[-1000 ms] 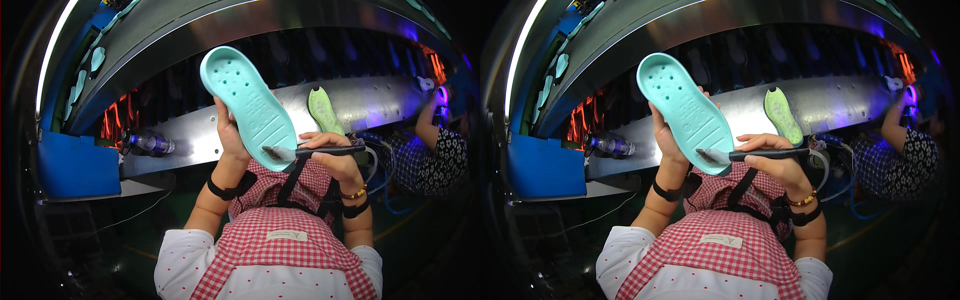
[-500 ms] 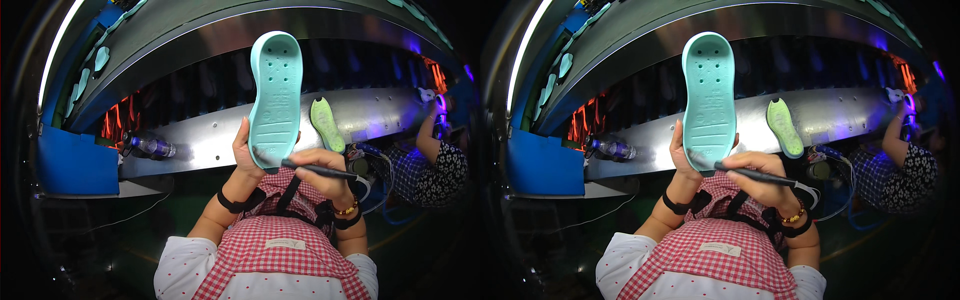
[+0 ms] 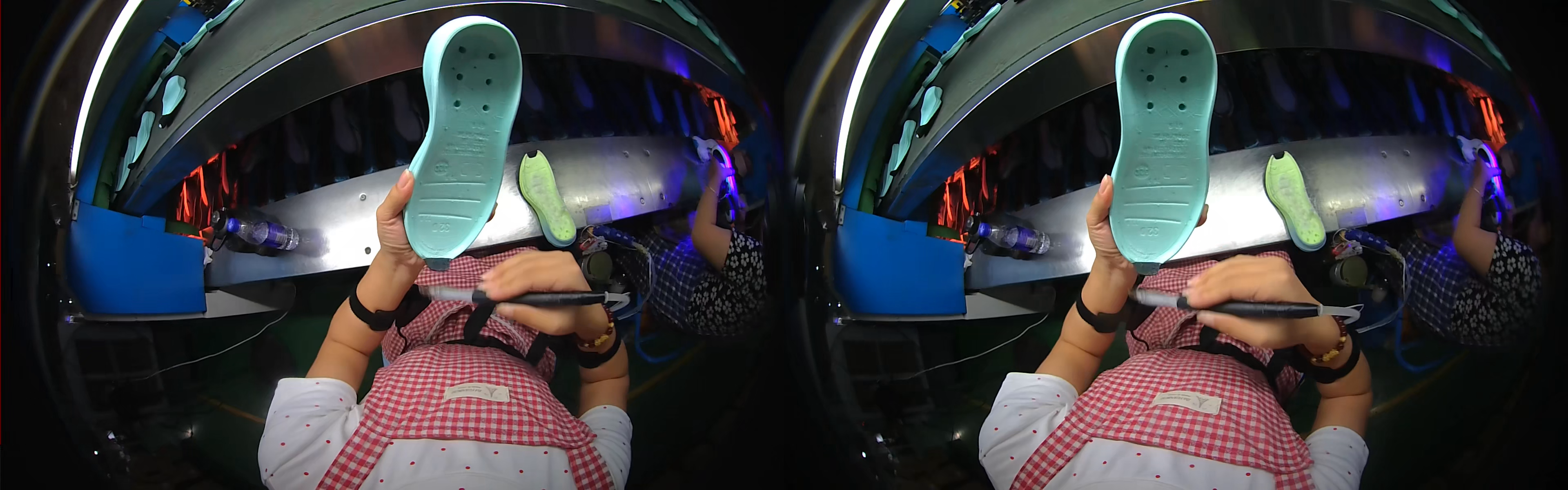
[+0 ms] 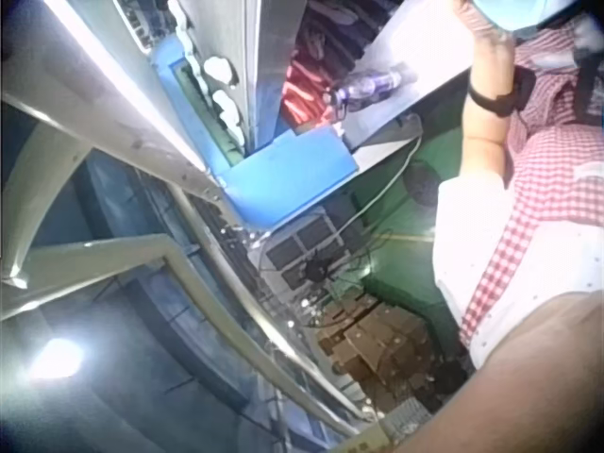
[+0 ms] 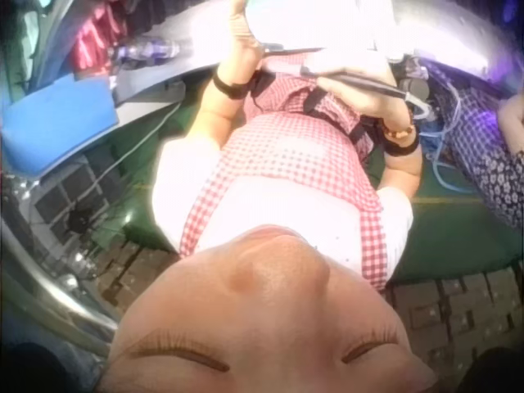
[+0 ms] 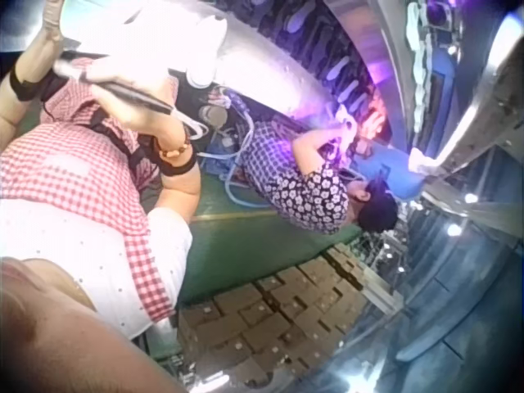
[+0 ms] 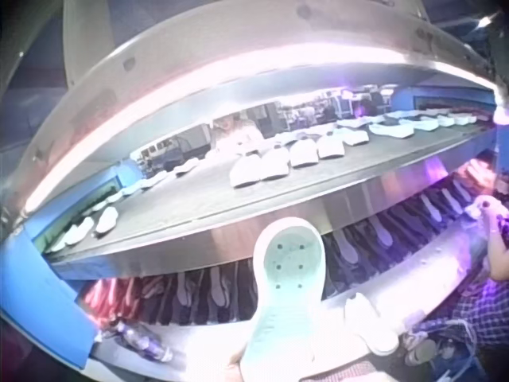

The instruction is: Applying glue or primer to shoe soles using a brush on a footwear assembly line.

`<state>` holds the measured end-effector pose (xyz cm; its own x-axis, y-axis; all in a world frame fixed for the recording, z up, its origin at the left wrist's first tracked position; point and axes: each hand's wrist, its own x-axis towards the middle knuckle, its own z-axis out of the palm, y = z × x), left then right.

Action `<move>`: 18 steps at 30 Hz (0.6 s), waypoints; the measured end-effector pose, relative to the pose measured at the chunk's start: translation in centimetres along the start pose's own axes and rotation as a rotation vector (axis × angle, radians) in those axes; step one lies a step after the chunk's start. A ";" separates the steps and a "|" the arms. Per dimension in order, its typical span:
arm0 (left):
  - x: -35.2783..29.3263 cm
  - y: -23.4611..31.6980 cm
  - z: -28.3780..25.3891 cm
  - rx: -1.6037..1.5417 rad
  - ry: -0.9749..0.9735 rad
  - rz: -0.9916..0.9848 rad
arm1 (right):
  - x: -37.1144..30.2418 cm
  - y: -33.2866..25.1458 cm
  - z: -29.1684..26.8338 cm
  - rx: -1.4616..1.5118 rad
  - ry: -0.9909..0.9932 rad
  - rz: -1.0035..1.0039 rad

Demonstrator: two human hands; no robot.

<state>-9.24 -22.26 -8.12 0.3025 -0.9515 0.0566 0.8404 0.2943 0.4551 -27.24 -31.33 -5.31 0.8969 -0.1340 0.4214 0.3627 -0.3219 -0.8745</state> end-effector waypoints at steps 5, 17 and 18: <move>0.4 0.8 0.4 0.078 -0.011 -0.262 | 0.5 0.4 -2.0 -0.043 -0.021 0.075; -0.4 1.7 0.5 0.383 0.149 -0.708 | 0.1 -1.1 -3.9 -0.359 -0.437 -0.019; -0.4 1.7 0.3 0.339 0.145 -0.753 | 0.1 -1.4 -4.1 -0.386 -0.473 0.039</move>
<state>-8.05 -21.40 -7.05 -0.2110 -0.8549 -0.4740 0.6671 -0.4804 0.5694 -28.67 -34.73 -3.06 0.9547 0.2501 0.1610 0.2891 -0.6530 -0.6999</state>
